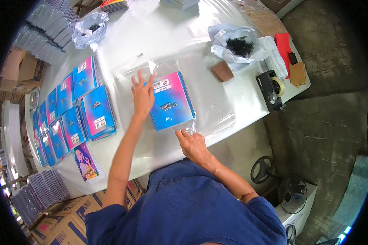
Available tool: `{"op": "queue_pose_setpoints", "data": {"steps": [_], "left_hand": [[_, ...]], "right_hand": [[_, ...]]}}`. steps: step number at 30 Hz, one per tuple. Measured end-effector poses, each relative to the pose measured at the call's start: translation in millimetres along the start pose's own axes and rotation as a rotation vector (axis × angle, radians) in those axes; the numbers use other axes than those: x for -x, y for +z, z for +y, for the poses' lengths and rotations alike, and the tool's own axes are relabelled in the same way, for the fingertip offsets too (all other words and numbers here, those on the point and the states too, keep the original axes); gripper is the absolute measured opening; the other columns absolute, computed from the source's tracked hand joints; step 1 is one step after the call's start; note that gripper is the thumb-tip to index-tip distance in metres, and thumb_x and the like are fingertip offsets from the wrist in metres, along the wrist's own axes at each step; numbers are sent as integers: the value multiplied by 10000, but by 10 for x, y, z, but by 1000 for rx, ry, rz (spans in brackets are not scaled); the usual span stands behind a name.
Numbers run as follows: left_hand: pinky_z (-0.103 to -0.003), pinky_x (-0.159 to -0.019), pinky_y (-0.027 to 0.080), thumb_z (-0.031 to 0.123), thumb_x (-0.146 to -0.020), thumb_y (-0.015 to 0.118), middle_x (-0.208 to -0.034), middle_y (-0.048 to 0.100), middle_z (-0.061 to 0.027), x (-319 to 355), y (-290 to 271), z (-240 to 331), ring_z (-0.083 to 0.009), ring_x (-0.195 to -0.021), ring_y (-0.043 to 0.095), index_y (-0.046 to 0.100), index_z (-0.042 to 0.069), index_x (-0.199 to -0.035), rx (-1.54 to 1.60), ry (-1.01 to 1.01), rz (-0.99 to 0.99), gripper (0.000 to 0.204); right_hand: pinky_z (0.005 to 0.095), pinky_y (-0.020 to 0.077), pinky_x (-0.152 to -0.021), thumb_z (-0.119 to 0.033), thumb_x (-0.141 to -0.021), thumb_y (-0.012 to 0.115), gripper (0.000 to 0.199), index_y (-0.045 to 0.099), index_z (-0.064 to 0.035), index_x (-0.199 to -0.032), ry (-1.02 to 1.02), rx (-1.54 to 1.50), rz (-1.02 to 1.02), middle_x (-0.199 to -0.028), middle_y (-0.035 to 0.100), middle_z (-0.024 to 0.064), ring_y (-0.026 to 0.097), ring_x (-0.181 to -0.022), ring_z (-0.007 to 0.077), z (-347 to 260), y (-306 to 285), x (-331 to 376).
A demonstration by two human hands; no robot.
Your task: The person stacks spiral notebooks and places them into plastic bags, sealing the bags with adhesive tape.
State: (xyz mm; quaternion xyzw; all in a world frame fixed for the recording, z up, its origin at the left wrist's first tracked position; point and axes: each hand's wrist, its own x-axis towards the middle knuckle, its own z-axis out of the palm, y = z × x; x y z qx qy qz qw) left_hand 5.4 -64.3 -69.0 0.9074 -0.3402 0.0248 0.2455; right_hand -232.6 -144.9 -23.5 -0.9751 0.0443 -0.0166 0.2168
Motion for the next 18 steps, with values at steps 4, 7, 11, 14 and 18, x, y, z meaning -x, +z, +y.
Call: {"op": "queue_pose_setpoints", "data": {"steps": [4,7,11,14,18], "left_hand": [[-633,-1070,212,553,-801,659,-1520,142,-293,459,192,240,-500,-1403,89,254,124,-1485,472,-400,104,903],[-594,-1061,278,517,-712,752,-1503,178,-290,590,296,375,-481,-1395,143,115,53,-1492,257,-549,-23,1109],[-471,-1028,383,381,-704,788,-1465,270,-274,682,466,178,-419,-1323,342,119,20,-1478,531,-553,47,1085],[-417,-996,427,319,-712,787,-1445,314,-266,682,480,165,-394,-1245,457,120,4,-1472,571,-552,45,1060],[-399,-963,455,348,-723,779,-1411,389,-252,693,521,125,-366,-1168,539,123,-14,-1470,570,-521,83,1058]], "right_hand": [[399,489,-564,35,-726,567,332,491,28,-1049,-63,10,-57,-942,580,172,623,-648,317,10,184,-31],[382,485,-588,34,-740,554,440,466,45,-1171,-142,66,-24,-1061,552,191,608,-679,301,16,363,-21],[375,495,-707,28,-715,597,525,476,15,-1225,-223,15,-161,-1134,525,232,623,-896,321,-101,190,75],[372,478,-707,7,-727,601,561,476,-43,-1271,-218,-113,-30,-1111,527,182,605,-906,297,10,99,216],[364,463,-738,-18,-757,632,581,464,-79,-1309,-144,14,250,-1084,521,129,574,-910,270,166,107,406]]}}
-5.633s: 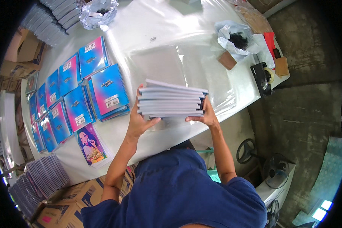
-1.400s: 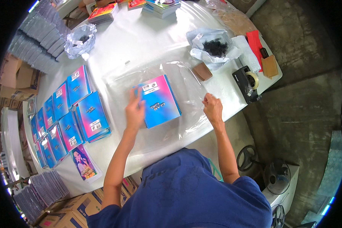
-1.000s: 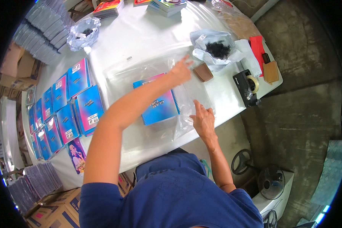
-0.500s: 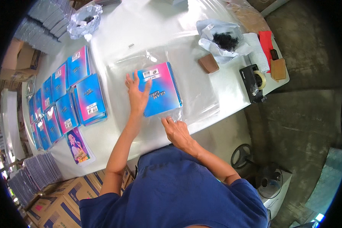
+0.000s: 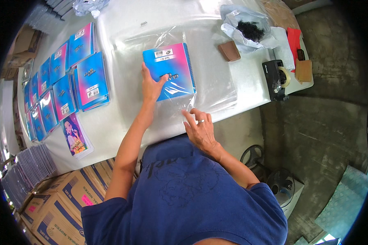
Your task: The person stacks spiral notebooks and places them into plastic bags, sealing the bags with adhesive tape.
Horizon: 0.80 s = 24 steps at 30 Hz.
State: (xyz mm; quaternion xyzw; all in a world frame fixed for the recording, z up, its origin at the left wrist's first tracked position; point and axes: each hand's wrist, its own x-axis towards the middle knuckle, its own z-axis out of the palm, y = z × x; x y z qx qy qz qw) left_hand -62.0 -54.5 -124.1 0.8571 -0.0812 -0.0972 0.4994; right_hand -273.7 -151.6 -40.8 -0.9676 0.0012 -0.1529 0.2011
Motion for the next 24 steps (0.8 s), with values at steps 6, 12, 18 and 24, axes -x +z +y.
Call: {"op": "queue_pose_setpoints", "data": {"steps": [6,12,18,24], "left_hand": [[-400,-1003,430,291,-728,775,-1452,321,-246,-12,42,15,-370,-1229,487,106,15,-1483,38,-9,-23,1045],[-396,-992,437,281,-729,779,-1435,351,-240,-9,16,18,-364,-1213,503,119,14,-1478,77,-63,-36,1033],[-392,-981,443,269,-725,785,-1409,387,-237,12,13,39,-354,-1203,513,133,3,-1471,18,-19,-2,1026],[-379,-993,435,274,-725,788,-1420,384,-239,-17,-23,-13,-348,-1220,502,131,4,-1477,61,-57,-39,1034]], "right_hand": [[417,495,-719,42,-762,618,550,473,-67,-1281,103,-130,261,-1065,509,157,568,-879,327,461,625,106],[448,477,-759,2,-737,643,499,480,-35,-1208,188,-134,148,-1095,512,179,558,-940,344,451,497,526],[439,431,-808,-118,-750,733,550,429,-35,-1201,313,52,291,-1082,523,171,543,-970,343,328,595,-70],[483,468,-630,64,-757,588,347,434,-31,-1053,496,-292,106,-1000,521,216,565,-755,406,599,651,384]]}}
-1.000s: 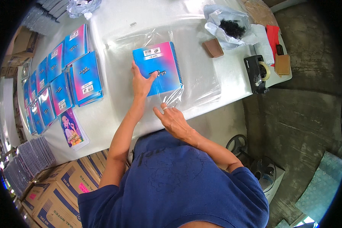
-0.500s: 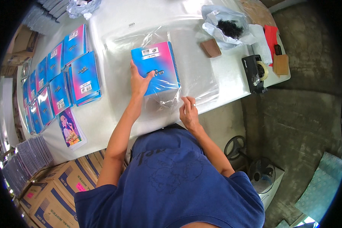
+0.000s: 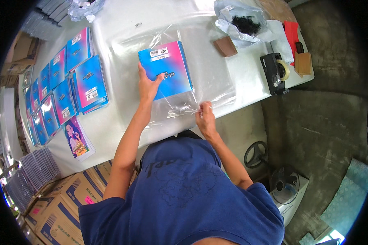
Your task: The person stacks spiral notebooks and places them into plastic bags, sealing the bags with adhesive tape.
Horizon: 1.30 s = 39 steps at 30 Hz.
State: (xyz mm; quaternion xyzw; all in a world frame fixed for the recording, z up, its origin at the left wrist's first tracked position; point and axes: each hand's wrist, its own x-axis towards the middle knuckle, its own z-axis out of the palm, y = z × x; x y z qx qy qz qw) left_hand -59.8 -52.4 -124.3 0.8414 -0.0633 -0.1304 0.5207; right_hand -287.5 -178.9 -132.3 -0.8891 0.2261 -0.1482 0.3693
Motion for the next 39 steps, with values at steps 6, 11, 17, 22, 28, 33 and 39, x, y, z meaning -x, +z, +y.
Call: {"op": "queue_pose_setpoints", "data": {"steps": [6,11,17,22,28,33,39], "left_hand": [[-374,-1003,430,272,-728,786,-1447,362,-230,35,16,76,-337,-1230,499,131,8,-1482,20,-41,-8,1033],[-371,-998,433,274,-723,789,-1433,390,-228,10,20,54,-328,-1222,509,144,7,-1479,23,-17,-4,1030],[-370,-1000,432,262,-714,794,-1426,398,-233,29,7,69,-328,-1221,511,160,2,-1475,26,-45,1,1024],[-371,-1007,426,257,-714,792,-1449,359,-235,12,23,35,-336,-1242,489,160,-2,-1474,65,-28,2,1021],[-381,-1018,424,288,-712,800,-1455,343,-241,25,-40,2,-347,-1258,471,186,4,-1465,97,-4,21,1012],[-413,-1005,438,365,-704,807,-1495,260,-226,35,-39,279,-368,-1260,462,153,20,-1467,-261,-26,-6,1062],[-420,-988,447,401,-715,791,-1524,164,-250,10,-80,147,-388,-1270,445,123,38,-1476,-101,6,-21,1075]], "right_hand": [[486,409,-809,-92,-731,749,500,462,-60,-1139,-232,237,125,-1115,506,156,531,-923,360,-143,-333,342],[455,355,-914,-218,-677,827,849,336,-46,-1347,-123,141,246,-1240,462,153,506,-1055,322,-288,-55,-111],[355,457,-808,-5,-742,734,641,402,15,-1289,234,-345,10,-865,583,112,575,-849,253,-290,-105,-276],[359,485,-787,2,-781,673,338,573,-15,-1103,-289,-141,-553,-933,633,112,612,-874,260,-280,-429,35],[317,497,-814,-146,-892,631,142,697,-55,-978,-214,-367,-695,-922,703,91,655,-864,181,-886,-612,-1128],[412,454,-889,-456,-961,471,520,675,22,-982,-398,142,-260,-1077,642,229,599,-1027,370,-855,346,-2683],[477,426,-906,-712,-897,291,866,656,70,-823,-75,350,-621,-961,654,261,603,-987,410,-933,724,-3053]]}}
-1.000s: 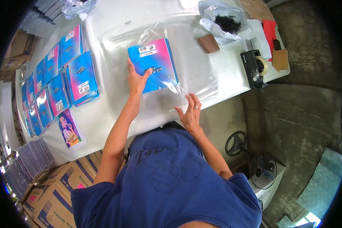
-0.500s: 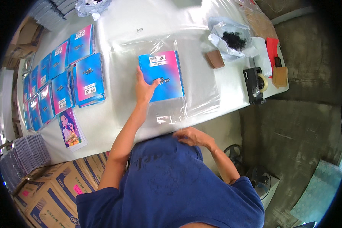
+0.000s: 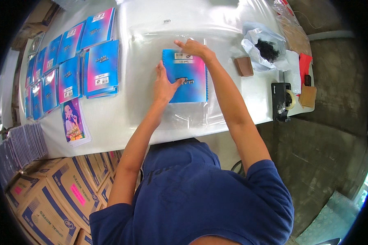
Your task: The person stacks spiral notebooks and places them into plastic bags, sealing the bags with adhesive tape.
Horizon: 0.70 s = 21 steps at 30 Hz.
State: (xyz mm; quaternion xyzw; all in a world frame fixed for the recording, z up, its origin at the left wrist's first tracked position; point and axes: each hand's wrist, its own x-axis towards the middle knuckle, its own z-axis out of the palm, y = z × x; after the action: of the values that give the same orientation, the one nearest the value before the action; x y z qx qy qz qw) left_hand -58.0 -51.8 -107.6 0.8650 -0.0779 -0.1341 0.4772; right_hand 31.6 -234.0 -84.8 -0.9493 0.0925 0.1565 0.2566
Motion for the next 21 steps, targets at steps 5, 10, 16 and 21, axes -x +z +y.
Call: {"op": "queue_pose_setpoints", "data": {"steps": [5,10,16,21], "left_hand": [[-418,-992,437,420,-716,786,-1512,184,-269,11,76,-90,-401,-1268,442,110,44,-1482,-22,-8,30,1089],[-489,-1054,345,432,-708,790,-1517,208,-243,27,95,-105,-362,-1363,321,117,45,-1486,-173,10,109,1099],[-508,-1076,288,413,-732,774,-1503,277,-193,30,109,-99,-337,-1390,260,125,24,-1480,-21,12,33,1064],[-465,-1022,377,352,-763,754,-1477,295,-245,40,119,-208,-399,-1319,369,131,13,-1476,30,78,63,1006]], "right_hand": [[529,374,-997,-743,-873,297,874,641,15,-1139,62,50,-296,-1238,569,253,523,-1181,405,32,-117,-203],[532,391,-979,-727,-885,294,872,681,41,-1029,31,104,-208,-1183,596,264,540,-1155,414,13,-57,-222],[490,446,-863,-760,-857,333,909,681,79,-830,-40,101,-171,-987,645,285,615,-963,391,159,-11,-300],[459,443,-908,-567,-936,417,635,660,13,-1027,-319,-76,248,-1074,630,235,593,-1039,375,156,-53,-80]]}}
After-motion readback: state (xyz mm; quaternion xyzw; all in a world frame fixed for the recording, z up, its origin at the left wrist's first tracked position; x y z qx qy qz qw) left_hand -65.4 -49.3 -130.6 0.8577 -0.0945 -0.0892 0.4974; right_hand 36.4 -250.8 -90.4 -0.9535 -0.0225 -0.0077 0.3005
